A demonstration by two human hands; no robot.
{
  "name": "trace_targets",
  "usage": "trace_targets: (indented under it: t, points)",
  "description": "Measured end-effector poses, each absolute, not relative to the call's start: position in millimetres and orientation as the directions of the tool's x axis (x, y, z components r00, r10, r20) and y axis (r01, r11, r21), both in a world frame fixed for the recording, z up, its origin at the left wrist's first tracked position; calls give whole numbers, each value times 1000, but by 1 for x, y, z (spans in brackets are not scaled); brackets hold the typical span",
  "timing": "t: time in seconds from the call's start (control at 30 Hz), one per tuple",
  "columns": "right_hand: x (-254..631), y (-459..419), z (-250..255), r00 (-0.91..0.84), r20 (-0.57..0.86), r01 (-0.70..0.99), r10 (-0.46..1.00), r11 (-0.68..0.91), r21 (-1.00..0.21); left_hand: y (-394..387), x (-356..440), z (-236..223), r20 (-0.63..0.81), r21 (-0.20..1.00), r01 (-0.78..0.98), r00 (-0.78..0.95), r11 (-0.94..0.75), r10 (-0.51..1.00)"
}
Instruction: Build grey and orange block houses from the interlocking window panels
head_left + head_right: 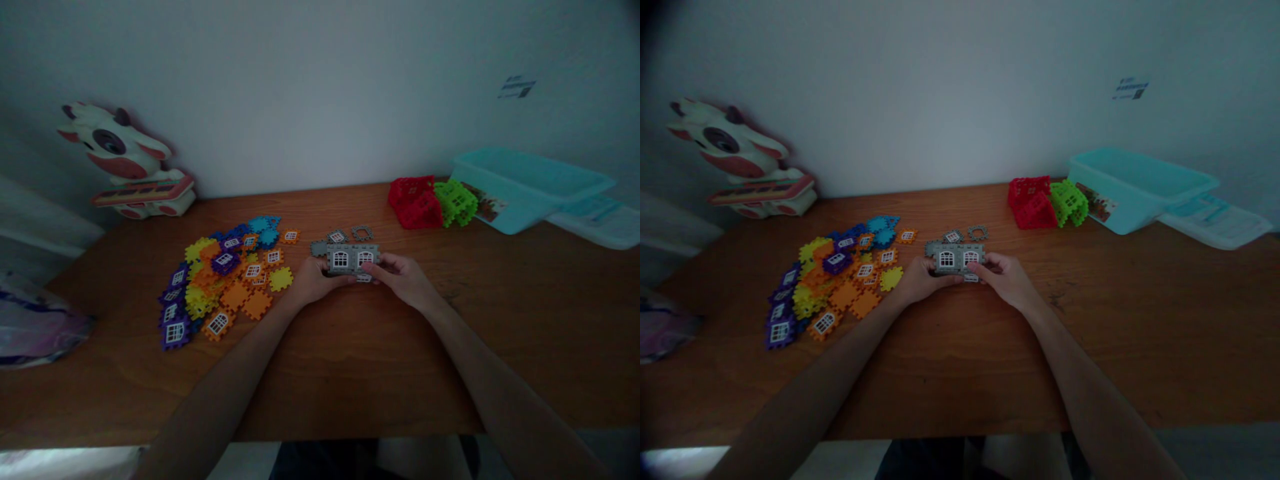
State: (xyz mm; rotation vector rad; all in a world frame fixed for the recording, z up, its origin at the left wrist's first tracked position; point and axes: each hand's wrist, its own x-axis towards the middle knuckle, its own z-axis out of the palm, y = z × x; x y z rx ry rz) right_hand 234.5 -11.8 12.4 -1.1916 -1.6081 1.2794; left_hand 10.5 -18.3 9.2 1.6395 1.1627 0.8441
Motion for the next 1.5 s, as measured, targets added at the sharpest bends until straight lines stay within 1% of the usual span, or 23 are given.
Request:
trace_targets:
  t: [0.2, 0.33, 0.4, 0.5, 0.7, 0.87, 0.97, 1.13, 1.2, 1.27, 1.3, 1.33, 1.37, 1.43, 1.5]
  points:
    - [236, -11, 10, -372, -14, 205, 928, 68, -976, -19, 11, 11, 30, 947, 297, 310, -127, 950]
    - [236, -10, 9, -385, -36, 226, 922, 57, -972, -20, 10, 12, 12, 977, 196, 334, -81, 943]
    - [235, -9, 9, -382, -57, 220, 922, 31, -975, -19, 9, 12, 0, 986, 160, 309, -52, 951]
    - [234, -9, 11, -376, -94, 193, 922, -21, -981, -16, 8, 13, -8, 985, 169, 247, -35, 969]
    - [234, -9, 12, -391, -128, 147, 912, -75, -986, -15, 8, 15, -36, 980, 198, 254, -16, 967]
    - [232, -10, 12, -384, -106, 120, 917, -65, -991, -17, 9, 15, -17, 985, 168, 256, -27, 967]
    - [230, -12, 10, -385, -91, 127, 918, -45, -991, -17, 9, 14, -45, 986, 166, 290, -4, 956]
    - [236, -14, 12, -415, -34, 209, 909, 59, -976, -16, 4, 15, -74, 973, 230, 363, -12, 929]
    - [244, -14, 15, -354, 22, 251, 935, 118, -961, -15, 1, 15, -79, 975, 223, 382, -9, 921]
    - [251, -14, 19, -194, 138, 290, 971, 191, -938, -16, -1, 15, -83, 976, 218, 395, -6, 915]
    - [254, -13, 21, -124, 219, 316, 968, 248, -916, -16, -2, 16, -84, 976, 218, 406, -7, 910]
    - [256, -13, 23, -94, 309, 349, 947, 322, -880, -16, -3, 16, -86, 976, 219, 420, -9, 903]
    - [257, -13, 24, -113, 396, 380, 911, 408, -830, -17, -4, 16, -88, 975, 223, 437, -13, 895]
    - [257, -14, 25, -260, 518, 411, 815, 579, -704, -17, -6, 18, -87, 971, 238, 464, -29, 881]
    - [254, -15, 25, -403, 553, 414, 729, 684, -601, -17, -8, 19, -84, 967, 252, 483, -47, 872]
